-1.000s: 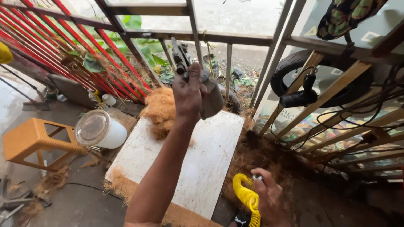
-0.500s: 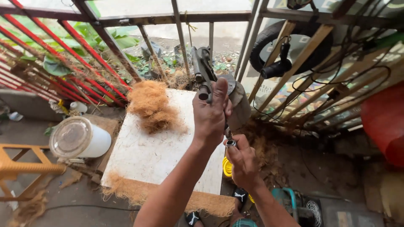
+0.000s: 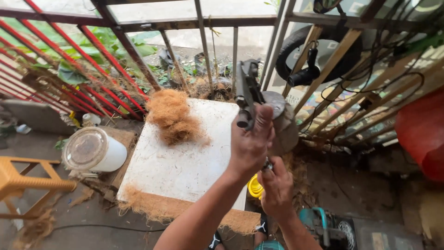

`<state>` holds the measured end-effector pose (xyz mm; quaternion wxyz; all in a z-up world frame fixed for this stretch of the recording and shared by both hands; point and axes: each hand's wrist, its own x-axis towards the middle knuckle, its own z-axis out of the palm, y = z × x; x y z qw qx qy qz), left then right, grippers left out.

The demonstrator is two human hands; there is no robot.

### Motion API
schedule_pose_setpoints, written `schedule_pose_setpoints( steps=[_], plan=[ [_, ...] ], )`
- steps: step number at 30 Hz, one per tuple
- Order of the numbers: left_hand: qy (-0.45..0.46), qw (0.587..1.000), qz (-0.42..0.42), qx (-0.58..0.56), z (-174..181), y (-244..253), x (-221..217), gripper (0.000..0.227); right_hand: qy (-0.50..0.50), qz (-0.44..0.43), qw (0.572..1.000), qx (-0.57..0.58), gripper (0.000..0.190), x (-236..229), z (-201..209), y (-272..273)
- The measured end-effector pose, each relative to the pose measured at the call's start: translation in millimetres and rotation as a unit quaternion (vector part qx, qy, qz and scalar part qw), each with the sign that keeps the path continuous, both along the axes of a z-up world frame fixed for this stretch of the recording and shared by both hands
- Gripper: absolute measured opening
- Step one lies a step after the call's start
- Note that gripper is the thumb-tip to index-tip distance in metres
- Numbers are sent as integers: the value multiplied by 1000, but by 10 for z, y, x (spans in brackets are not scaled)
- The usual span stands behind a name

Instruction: The person removes coconut husk fiber from a coconut shell, places the fiber on a white board, and uses a pneumatic tool to trim the fiber edge. The person handles the coconut shell, fiber, and tool throughout the clip.

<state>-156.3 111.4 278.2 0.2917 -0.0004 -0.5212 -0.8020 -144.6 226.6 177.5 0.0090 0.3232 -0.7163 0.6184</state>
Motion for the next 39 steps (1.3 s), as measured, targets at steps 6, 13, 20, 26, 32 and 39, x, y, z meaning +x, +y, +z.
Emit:
schedule_pose_setpoints(
  steps=[6,13,20,26,32,39],
  plan=[
    [8,1000,23,-2,301,468,-48,40,-135,47,983,-115,42,-98,222,420],
    [89,992,-48,81,214,852,-430,35,-315,73,935,-146,53,-601,217,911],
    [-285,956,-8,-71,250,1125,-384,57,-49,95,991,86,79,-1460,92,1533],
    [-377,916,-53,-124,-87,1309,-152,79,-224,125,966,32,86,-1320,-107,1645],
    [-370,869,-58,-323,-554,1400,44,97,-236,39,969,60,47,-1003,-211,1749],
    [-325,883,-137,-309,-849,1086,1032,84,-253,28,962,102,17,-636,-545,1366]
  ],
)
